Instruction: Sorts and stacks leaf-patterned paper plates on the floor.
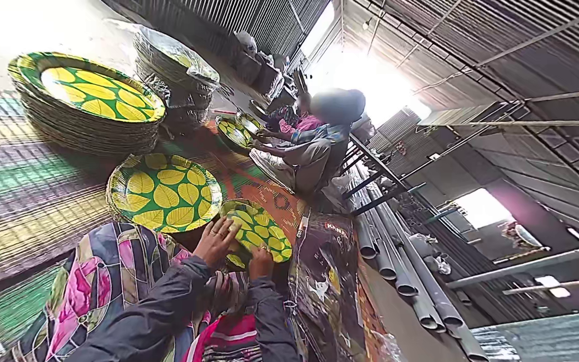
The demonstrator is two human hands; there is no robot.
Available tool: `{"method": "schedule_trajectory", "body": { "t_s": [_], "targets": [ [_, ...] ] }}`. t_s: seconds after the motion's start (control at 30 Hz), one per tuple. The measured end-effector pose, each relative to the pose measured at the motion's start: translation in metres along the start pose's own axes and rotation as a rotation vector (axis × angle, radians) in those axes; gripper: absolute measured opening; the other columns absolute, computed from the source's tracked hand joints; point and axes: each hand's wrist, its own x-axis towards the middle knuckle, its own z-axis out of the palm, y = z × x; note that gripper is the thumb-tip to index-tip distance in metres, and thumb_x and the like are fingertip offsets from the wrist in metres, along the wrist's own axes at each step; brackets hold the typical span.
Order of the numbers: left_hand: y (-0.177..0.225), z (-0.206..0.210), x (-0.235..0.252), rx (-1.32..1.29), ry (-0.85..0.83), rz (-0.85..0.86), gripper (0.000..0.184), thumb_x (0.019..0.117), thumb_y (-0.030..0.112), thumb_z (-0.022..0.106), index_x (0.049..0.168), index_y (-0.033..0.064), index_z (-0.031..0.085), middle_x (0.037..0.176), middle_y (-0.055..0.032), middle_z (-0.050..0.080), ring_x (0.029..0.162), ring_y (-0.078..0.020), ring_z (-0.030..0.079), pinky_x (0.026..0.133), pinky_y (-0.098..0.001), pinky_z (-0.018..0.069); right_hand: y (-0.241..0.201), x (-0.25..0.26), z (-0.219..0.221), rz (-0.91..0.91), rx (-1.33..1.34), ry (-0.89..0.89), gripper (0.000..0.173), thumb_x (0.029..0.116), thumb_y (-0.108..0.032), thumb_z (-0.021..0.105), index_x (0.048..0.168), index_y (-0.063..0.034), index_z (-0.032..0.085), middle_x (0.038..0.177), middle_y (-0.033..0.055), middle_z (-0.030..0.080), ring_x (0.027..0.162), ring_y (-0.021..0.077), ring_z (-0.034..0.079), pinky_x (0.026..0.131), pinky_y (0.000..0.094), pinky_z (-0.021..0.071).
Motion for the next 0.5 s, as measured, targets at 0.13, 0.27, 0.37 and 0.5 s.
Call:
{"method": "schedule_trajectory", "body": {
  "t_s": [0.13,0.27,0.37,0.5],
  "targets": [
    [0.009,0.003,0.003,0.156,0.185,0.259,0.071,0.0825,0.008,0.082,0.149,0.0115,0.056,0.153,-0.0179,0.054,0.143,-0.0438,0.048,0.108,-0.0774,0.0329,-0.02,0.007,-0.014,-0.16,0.077,0.512,0.019,0.0889,0.006,0.066,0.101,0.0014,0.08,0.105,0.0268,0.074,0.101,0.0465,0.072,0.089,0.0566,0.0578],
    [-0.003,0.006,0.002,0.154,0.357,0.31,0.035,0.0964,0.006,0.063,0.13,0.0104,0.069,0.133,-0.0111,0.071,0.132,-0.034,0.062,0.111,-0.0692,0.0366,-0.039,0.004,-0.017,-0.296,0.022,0.706,0.019,0.0816,0.009,0.065,0.09,0.0004,0.08,0.086,0.0179,0.076,0.085,0.0376,0.074,0.079,0.0496,0.0598],
    [-0.007,-0.006,0.003,0.216,0.5,0.342,0.018,0.0973,0.005,0.06,0.101,0.0103,0.076,0.098,-0.0077,0.079,0.098,-0.0268,0.076,0.105,-0.0565,0.0483,-0.043,0.005,-0.014,-0.382,0.012,0.786,0.017,0.079,0.004,0.067,0.086,-0.0033,0.081,0.084,0.0158,0.076,0.086,0.0371,0.073,0.087,0.051,0.0568],
    [-0.006,-0.022,0.002,0.351,0.422,0.106,0.012,0.0942,0.0,0.062,0.097,0.0019,0.074,0.089,-0.0155,0.075,0.089,-0.0344,0.075,0.101,-0.0562,0.0509,-0.048,0.02,-0.012,-0.268,0.022,0.641,0.044,0.083,-0.005,0.07,0.125,0.007,0.068,0.133,0.0366,0.061,0.127,0.0632,0.052,0.108,0.0722,0.0387]
  ]
}}
